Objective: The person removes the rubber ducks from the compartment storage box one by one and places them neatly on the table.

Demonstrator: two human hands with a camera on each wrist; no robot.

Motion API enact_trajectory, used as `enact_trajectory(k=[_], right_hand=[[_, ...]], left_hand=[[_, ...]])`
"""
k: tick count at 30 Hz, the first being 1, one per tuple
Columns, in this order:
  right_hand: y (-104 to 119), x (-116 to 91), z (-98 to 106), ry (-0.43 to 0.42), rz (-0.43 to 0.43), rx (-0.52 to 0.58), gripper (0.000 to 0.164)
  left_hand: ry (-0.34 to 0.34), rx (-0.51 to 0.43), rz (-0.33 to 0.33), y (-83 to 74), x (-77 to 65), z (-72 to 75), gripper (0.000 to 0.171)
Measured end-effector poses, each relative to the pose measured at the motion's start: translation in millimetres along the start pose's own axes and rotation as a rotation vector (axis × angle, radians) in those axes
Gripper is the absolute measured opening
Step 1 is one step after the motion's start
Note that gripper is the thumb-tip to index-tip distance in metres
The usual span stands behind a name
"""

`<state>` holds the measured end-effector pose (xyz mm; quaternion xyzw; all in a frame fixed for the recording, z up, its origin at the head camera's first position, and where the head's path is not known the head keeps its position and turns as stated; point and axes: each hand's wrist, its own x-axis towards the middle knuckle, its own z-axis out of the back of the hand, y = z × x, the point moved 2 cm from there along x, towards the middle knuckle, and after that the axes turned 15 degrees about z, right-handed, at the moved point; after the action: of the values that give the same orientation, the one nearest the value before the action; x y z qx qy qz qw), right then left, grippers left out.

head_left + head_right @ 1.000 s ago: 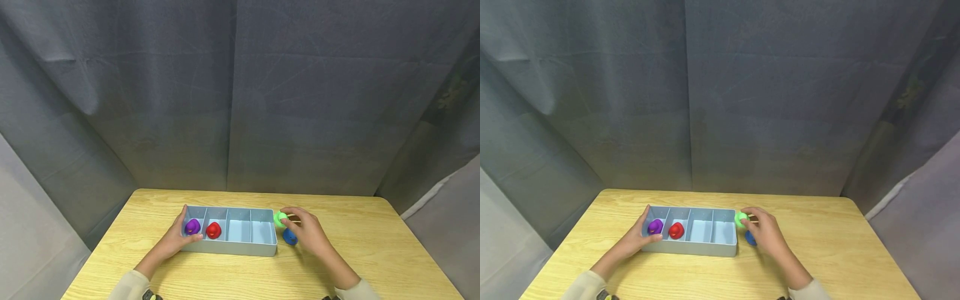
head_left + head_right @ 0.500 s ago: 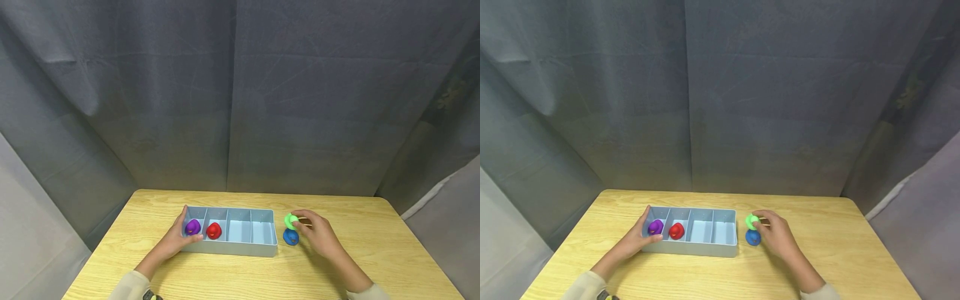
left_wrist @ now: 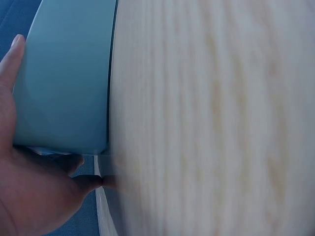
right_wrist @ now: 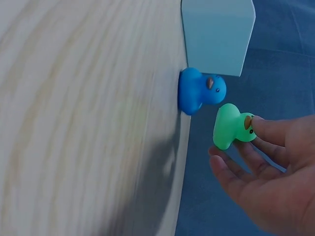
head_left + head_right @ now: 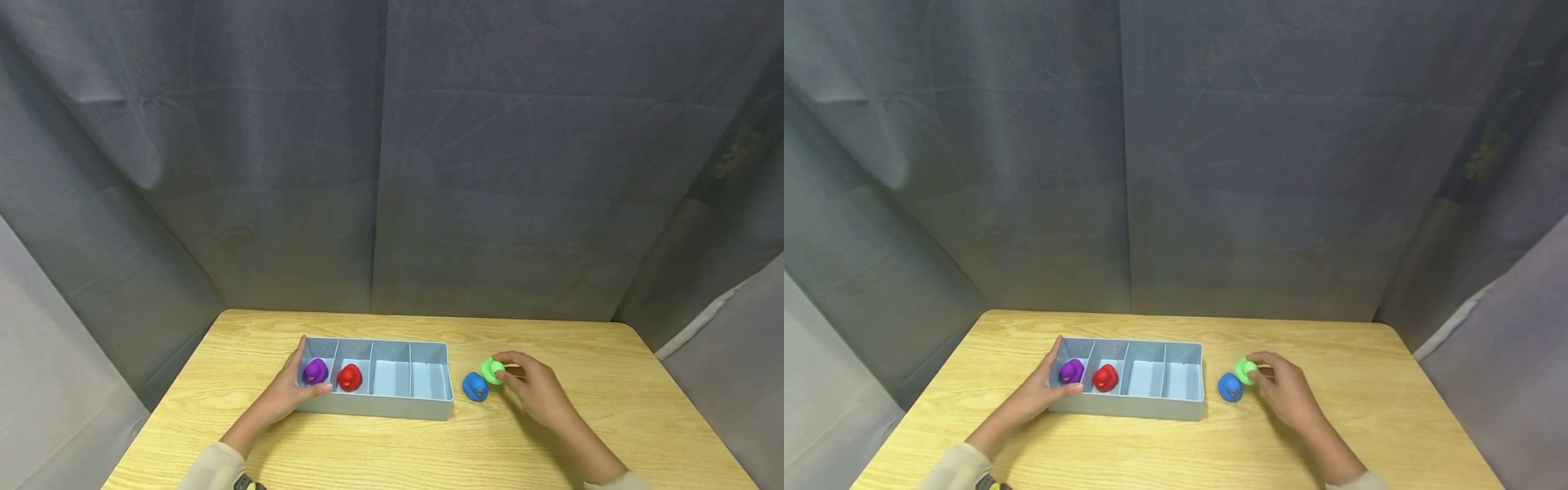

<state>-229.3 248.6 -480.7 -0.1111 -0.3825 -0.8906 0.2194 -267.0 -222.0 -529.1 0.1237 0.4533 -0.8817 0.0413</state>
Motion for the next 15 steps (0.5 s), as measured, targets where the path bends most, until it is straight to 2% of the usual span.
enact_trajectory(k=[15], right_hand=[[-19, -9, -1, 0.078, -0.079, 0.024, 0.033]], left_hand=[[0.004, 0.002, -0.002, -0.3, -0.3, 0.1, 0.124]])
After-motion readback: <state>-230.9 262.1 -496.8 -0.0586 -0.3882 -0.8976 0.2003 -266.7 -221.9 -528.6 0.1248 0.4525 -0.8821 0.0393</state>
